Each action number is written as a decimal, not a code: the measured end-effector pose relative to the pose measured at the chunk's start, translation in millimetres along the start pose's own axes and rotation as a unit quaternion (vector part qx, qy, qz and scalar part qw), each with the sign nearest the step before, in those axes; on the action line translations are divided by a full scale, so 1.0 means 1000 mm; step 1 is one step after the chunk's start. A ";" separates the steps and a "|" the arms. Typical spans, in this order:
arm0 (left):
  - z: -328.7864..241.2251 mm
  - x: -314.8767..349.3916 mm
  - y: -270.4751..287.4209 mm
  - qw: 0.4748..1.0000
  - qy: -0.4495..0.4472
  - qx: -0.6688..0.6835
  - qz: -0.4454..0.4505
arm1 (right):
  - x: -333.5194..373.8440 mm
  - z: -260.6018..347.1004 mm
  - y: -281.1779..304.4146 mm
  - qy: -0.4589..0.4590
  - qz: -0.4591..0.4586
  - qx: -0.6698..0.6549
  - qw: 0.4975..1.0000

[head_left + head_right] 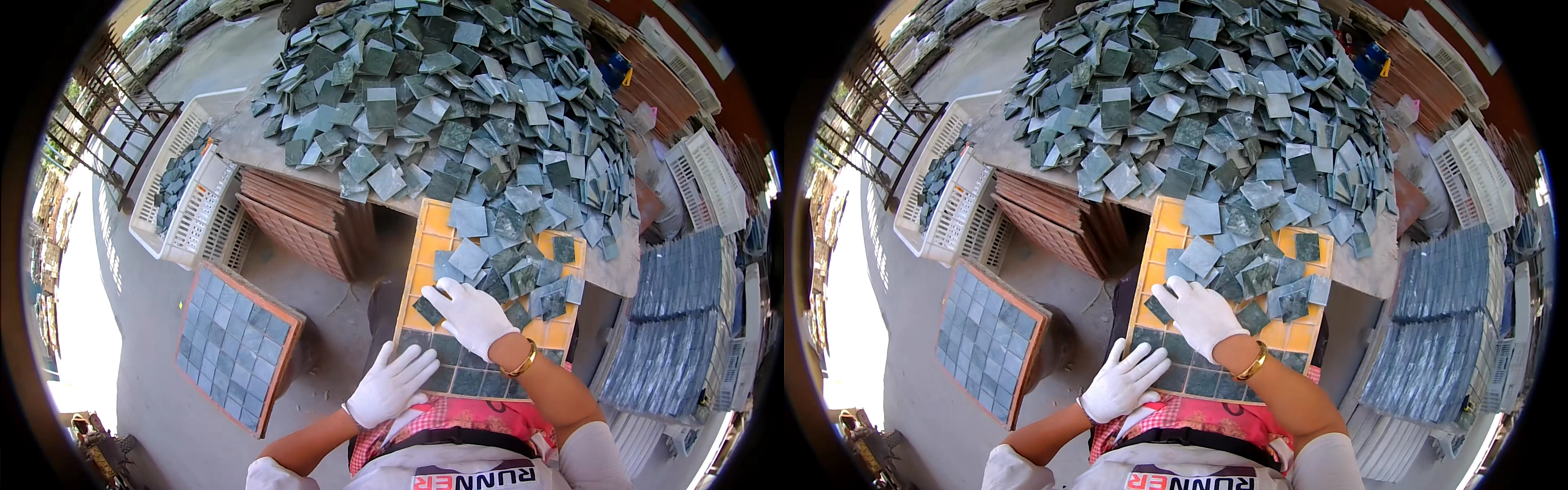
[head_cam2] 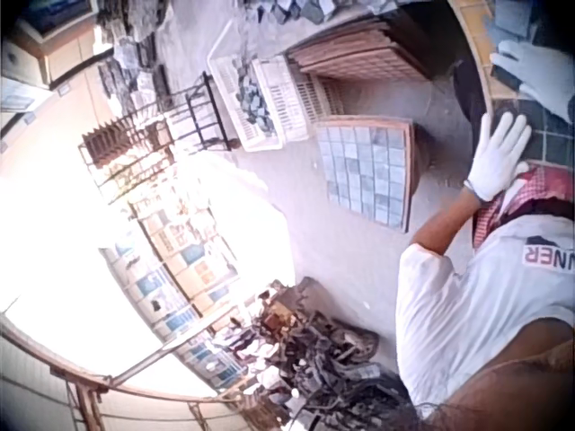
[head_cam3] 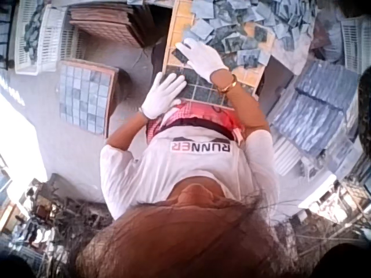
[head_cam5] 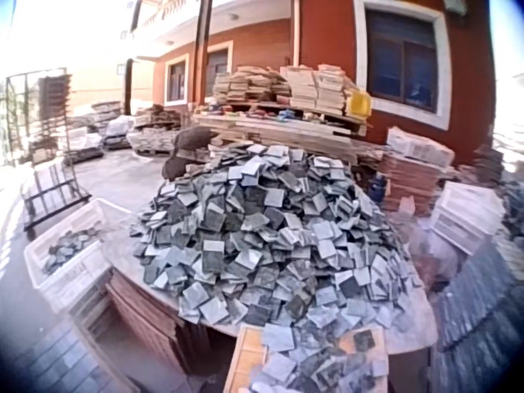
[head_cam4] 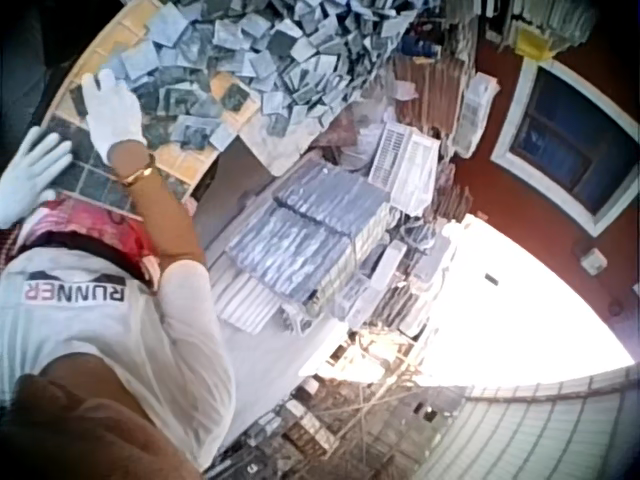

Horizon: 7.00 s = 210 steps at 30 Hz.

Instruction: The person puts on white gloves and arranges small square tiles onto a gridded board. They handle the tiles one by one, placing them into the grid cells to form a complete tiled panel.

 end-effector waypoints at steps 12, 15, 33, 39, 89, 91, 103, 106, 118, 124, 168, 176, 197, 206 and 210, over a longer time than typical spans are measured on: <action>-0.013 -0.020 -0.007 0.996 -0.051 0.064 0.047 | 0.009 -0.001 0.010 -0.089 0.015 -0.088 0.992; -0.017 -0.024 -0.012 0.992 -0.069 0.104 0.010 | 0.021 -0.003 -0.002 -0.109 -0.048 -0.128 0.985; 0.018 0.011 0.018 0.979 0.083 0.085 -0.168 | 0.012 0.021 -0.037 -0.022 -0.125 -0.166 0.978; 0.019 -0.016 0.015 0.987 0.104 0.018 -0.120 | 0.013 0.014 -0.033 -0.005 -0.144 -0.182 0.973; 0.074 -0.106 0.052 0.986 -0.024 -0.044 -0.158 | -0.001 -0.031 0.013 -0.165 -0.095 0.110 0.976; 0.073 -0.105 0.056 0.980 -0.054 -0.071 -0.179 | -0.006 -0.030 0.002 -0.157 -0.092 0.159 0.970; 0.087 -0.137 0.069 0.979 0.011 0.086 -0.183 | 0.002 -0.044 0.002 -0.101 -0.056 -0.041 0.992; 0.074 -0.124 0.072 0.978 0.060 0.061 -0.190 | 0.001 -0.045 0.003 -0.114 -0.098 -0.037 0.988; 0.072 -0.113 0.057 0.987 0.028 0.092 -0.128 | -0.005 -0.026 -0.012 -0.185 -0.104 -0.039 0.976; 0.071 -0.113 0.060 0.986 0.033 0.114 -0.119 | 0.021 -0.039 0.015 -0.141 -0.192 -0.149 0.960; 0.065 -0.116 0.036 0.992 0.045 0.020 -0.118 | 0.044 -0.081 0.001 -0.100 -0.263 0.122 0.952; 0.068 -0.112 0.039 0.985 0.080 -0.032 -0.147 | 0.020 -0.126 0.045 -0.214 -0.407 0.115 0.881; 0.064 -0.122 0.017 0.941 0.211 0.130 -0.228 | 0.019 -0.059 -0.007 -0.087 -0.145 -0.182 0.969; 0.079 -0.111 0.019 0.953 0.122 0.153 -0.233 | 0.031 -0.073 -0.003 -0.139 -0.155 -0.049 0.977; 0.036 -0.112 0.030 0.971 0.087 0.027 -0.221 | 0.031 -0.069 0.011 -0.163 -0.130 -0.082 0.975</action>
Point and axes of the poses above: each hand's wrist, its own x-axis away from the middle knuckle, its own y-axis out of the back of the hand, z = x × y, the point moved 2 cm from there along -x, towards the middle knuckle, and after that the axes turned 10 degrees about x, right-handed, at the moved point
